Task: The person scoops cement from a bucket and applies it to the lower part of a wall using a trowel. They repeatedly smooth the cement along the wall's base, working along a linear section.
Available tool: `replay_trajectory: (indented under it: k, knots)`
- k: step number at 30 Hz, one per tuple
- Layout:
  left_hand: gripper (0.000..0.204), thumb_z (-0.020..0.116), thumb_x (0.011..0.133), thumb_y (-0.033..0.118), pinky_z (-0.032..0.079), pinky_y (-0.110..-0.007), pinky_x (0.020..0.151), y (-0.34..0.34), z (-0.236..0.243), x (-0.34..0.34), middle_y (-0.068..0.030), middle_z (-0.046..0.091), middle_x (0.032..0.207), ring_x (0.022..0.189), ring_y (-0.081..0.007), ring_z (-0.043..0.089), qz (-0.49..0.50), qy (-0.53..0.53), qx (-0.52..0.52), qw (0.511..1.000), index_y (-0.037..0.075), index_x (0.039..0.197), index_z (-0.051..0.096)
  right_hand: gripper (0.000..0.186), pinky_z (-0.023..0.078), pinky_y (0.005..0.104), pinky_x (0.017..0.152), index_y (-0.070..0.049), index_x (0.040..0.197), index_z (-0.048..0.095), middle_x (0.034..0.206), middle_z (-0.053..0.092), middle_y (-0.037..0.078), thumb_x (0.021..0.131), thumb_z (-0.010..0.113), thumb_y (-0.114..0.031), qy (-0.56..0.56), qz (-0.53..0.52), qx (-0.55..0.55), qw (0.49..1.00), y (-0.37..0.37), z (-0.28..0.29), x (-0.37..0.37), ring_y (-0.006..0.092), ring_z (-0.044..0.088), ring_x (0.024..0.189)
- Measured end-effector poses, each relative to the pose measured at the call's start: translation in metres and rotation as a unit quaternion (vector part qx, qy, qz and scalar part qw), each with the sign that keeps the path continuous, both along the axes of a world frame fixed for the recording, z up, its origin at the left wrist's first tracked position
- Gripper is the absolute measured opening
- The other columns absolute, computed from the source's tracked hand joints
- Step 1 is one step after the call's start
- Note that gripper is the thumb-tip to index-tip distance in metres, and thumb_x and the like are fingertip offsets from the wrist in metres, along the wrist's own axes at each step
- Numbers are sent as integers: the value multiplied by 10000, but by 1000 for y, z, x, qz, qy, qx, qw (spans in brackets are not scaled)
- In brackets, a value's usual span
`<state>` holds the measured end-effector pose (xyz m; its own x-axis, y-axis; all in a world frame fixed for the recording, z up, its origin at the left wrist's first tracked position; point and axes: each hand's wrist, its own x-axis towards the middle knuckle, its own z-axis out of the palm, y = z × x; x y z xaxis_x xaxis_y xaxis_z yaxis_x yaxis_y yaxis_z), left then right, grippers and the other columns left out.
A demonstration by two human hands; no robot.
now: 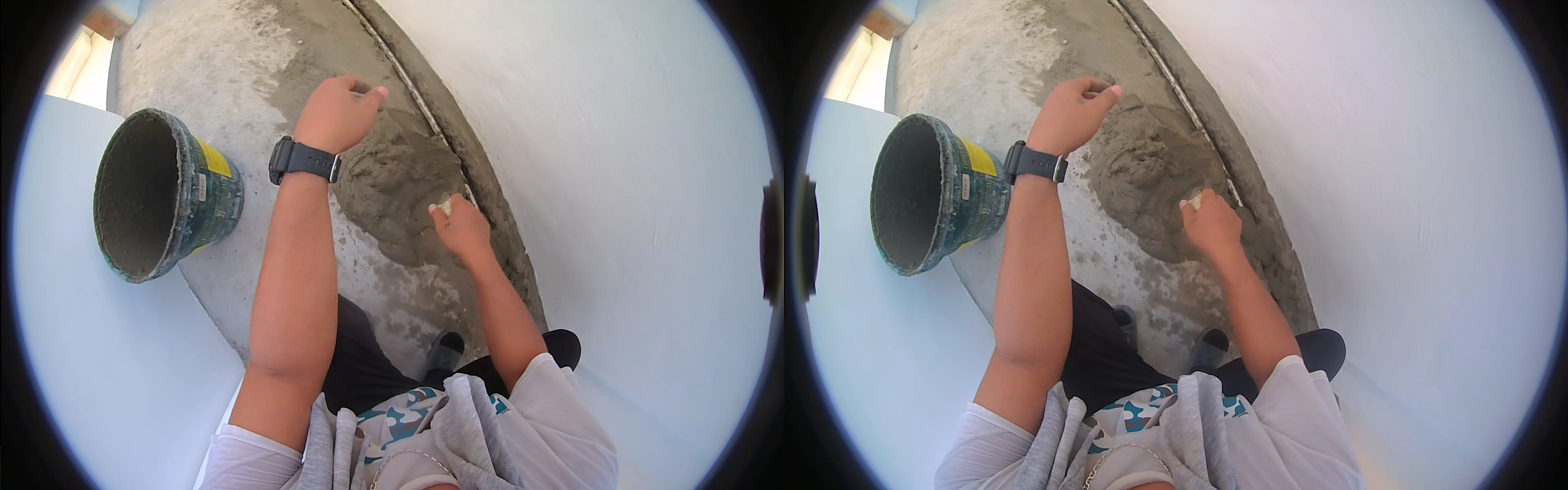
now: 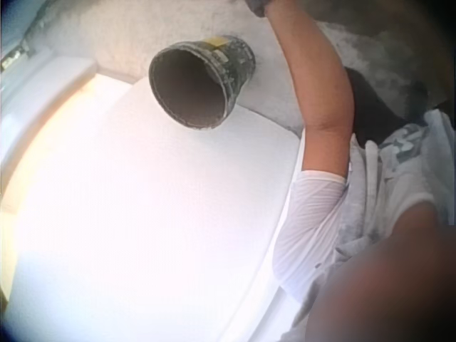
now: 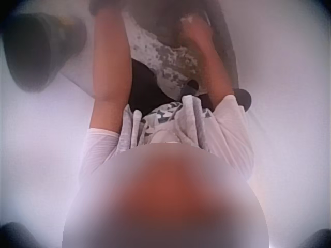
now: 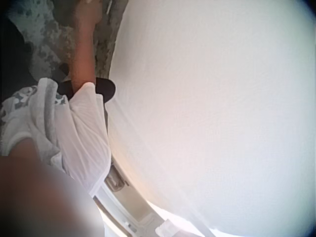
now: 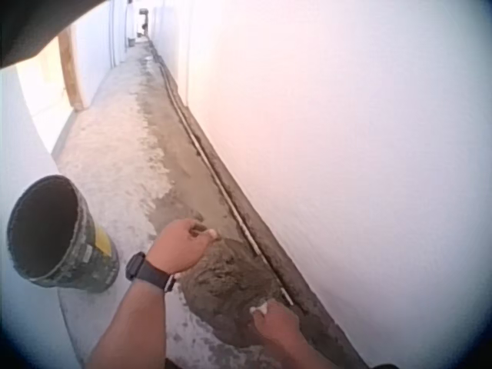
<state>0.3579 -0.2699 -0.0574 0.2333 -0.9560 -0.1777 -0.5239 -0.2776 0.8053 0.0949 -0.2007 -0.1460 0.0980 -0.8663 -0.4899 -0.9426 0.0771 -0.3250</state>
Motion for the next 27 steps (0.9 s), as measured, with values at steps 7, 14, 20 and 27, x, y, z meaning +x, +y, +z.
replay_trajectory:
  k: [7,14,20,27]
  knots:
    - [464,667,906,391,528,-400,851,5,4,6,-221,720,1026,957,-322,687,26,2,-21,999,-23,1110,716,610,519,480,870,72,1045,694,1035,695,295,941,570,-516,-63,28,146,987,-3,-70,23,441,673,1000]
    - [474,654,904,387,539,-400,827,8,14,19,-240,725,1008,940,-354,706,48,66,-17,997,-42,1100,711,571,522,459,937,59,1073,707,1099,697,262,950,542,-474,95,133,116,980,-27,-17,-8,418,659,1078]
    - [488,663,899,379,539,-395,833,5,5,19,-236,726,1004,939,-347,707,30,38,-42,998,-63,1102,702,569,495,476,989,38,1150,690,1228,652,267,917,545,-460,17,153,93,984,-62,-60,95,414,616,1177]
    - [436,706,913,347,507,-307,686,12,-3,37,-107,711,898,752,-149,621,39,35,-48,997,-33,1124,710,569,516,428,951,48,902,746,914,724,225,952,446,-432,86,161,192,964,-40,-40,2,331,695,1023]
